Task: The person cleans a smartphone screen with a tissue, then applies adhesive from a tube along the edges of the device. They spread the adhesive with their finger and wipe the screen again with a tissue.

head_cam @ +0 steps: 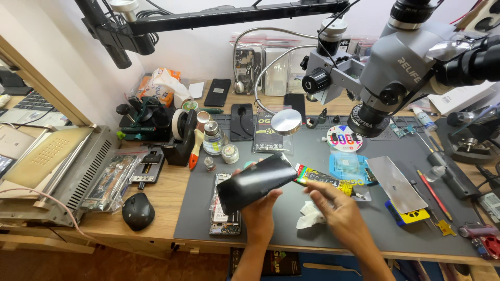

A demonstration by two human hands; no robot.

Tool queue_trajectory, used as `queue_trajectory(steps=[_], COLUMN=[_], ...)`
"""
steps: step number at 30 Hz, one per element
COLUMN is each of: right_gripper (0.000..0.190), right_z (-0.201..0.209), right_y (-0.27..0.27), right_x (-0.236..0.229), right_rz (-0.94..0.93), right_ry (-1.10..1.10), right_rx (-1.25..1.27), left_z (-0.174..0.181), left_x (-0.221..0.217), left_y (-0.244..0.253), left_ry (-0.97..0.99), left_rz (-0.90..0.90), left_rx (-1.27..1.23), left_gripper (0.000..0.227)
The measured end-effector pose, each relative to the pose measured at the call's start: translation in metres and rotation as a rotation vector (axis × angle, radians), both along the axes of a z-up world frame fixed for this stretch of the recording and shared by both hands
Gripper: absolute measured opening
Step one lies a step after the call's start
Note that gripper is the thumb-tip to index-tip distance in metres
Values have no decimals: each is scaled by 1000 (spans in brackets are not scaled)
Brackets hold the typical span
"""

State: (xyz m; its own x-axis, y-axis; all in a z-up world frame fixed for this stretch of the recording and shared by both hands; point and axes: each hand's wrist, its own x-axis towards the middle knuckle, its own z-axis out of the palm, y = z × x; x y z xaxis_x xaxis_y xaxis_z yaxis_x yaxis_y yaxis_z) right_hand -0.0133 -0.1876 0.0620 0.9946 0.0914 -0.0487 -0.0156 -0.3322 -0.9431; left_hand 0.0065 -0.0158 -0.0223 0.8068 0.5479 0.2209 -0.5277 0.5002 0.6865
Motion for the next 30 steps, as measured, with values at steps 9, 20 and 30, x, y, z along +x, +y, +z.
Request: queue_trajectory(steps=[9,20,30], right_gripper=[61,69,53], right_z=[15,50,38], right_y=[61,58,76], right_x=[-24,-12,27], right_rz=[77,-36,208], right_ry=[468,473,-263], right_rx=[896,720,-269], left_z=[45,55,56], left_x=[-50,-69,-82], left_y=[-6,12,63], left_ry=[6,2,73], left_rz=[4,-679,-842], left_rx=[463,-133,-645], left_gripper=[97,87,96])
